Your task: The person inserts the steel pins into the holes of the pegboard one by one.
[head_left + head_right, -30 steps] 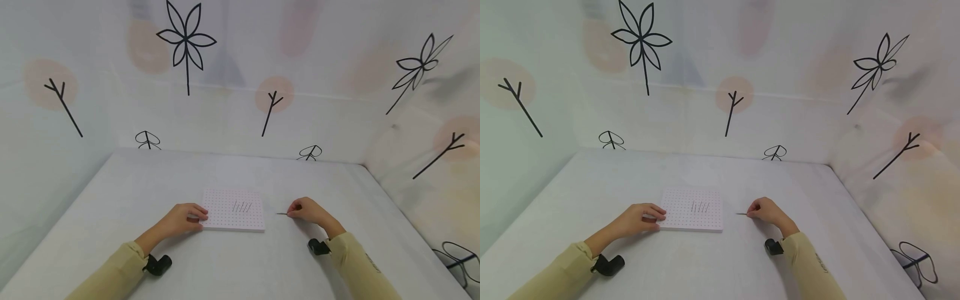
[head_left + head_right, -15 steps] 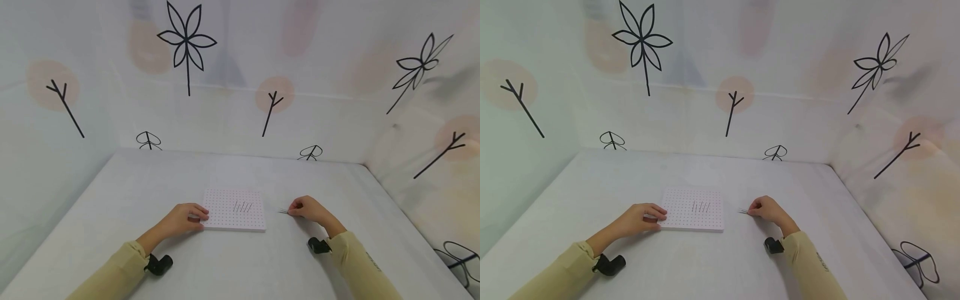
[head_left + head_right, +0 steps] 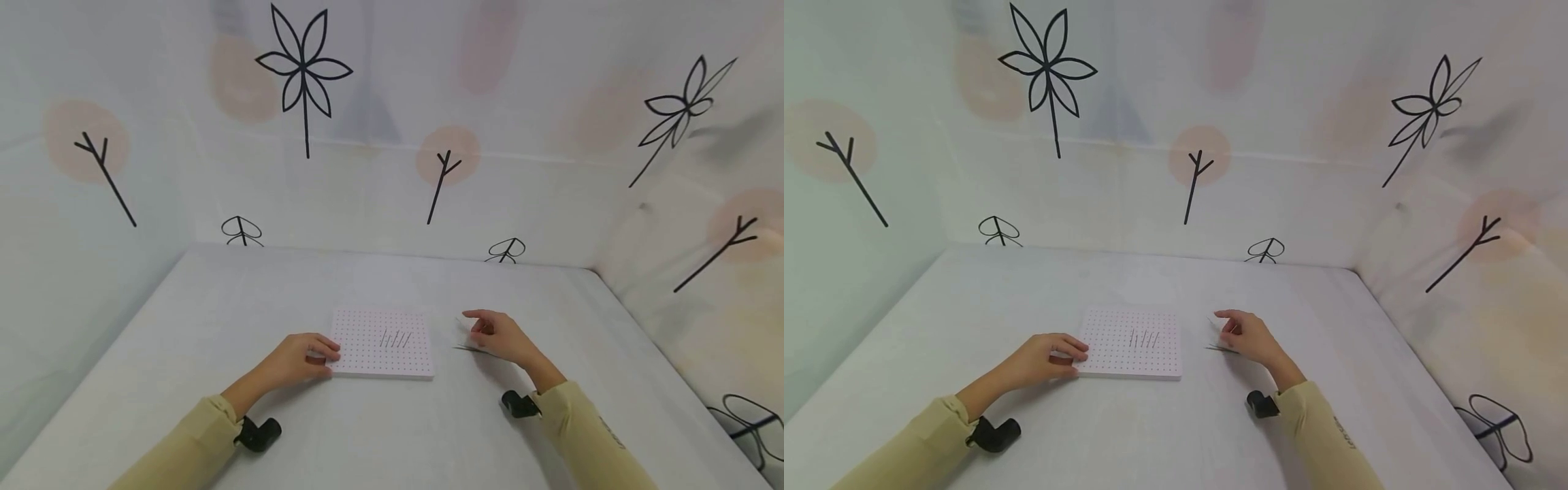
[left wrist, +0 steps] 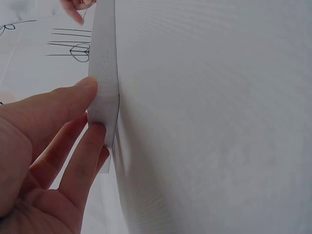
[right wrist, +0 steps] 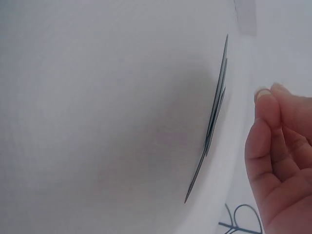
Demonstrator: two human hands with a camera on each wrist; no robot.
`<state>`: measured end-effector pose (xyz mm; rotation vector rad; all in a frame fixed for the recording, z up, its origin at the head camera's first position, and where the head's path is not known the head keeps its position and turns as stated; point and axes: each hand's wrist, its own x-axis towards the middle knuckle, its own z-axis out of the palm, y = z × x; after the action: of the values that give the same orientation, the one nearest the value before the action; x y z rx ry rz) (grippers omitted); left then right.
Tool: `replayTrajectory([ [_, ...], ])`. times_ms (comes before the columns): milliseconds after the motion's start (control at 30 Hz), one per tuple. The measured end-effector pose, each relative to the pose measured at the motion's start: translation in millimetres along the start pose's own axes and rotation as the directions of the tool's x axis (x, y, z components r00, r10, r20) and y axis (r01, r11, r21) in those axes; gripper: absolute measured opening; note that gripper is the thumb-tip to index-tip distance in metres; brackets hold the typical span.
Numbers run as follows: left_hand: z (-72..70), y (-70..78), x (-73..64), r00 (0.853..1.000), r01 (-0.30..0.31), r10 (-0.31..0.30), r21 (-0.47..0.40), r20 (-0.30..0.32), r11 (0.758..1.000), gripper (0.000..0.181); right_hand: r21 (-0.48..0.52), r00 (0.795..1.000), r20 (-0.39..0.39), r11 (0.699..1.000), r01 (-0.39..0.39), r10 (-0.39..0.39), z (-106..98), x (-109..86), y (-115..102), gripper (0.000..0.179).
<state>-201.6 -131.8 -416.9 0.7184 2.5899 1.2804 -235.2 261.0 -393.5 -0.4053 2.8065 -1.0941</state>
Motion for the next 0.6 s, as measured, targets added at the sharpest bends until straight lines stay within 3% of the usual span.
replayTrajectory([
  [233,-0.2,0.9,-0.1,1.0,-0.005,0.005,-0.002,0.001,1.0,0.023,0.139,0.998,-0.033,0.989,-0.051,0.056,7,1.0,-2,0.016],
  [600,-1.2,1.3,-1.2,1.0,-0.025,0.025,-0.004,0.003,1.0,0.022,0.274,0.998,-0.055,0.962,0.017,-0.002,19,-0.7,-21,0.011],
])
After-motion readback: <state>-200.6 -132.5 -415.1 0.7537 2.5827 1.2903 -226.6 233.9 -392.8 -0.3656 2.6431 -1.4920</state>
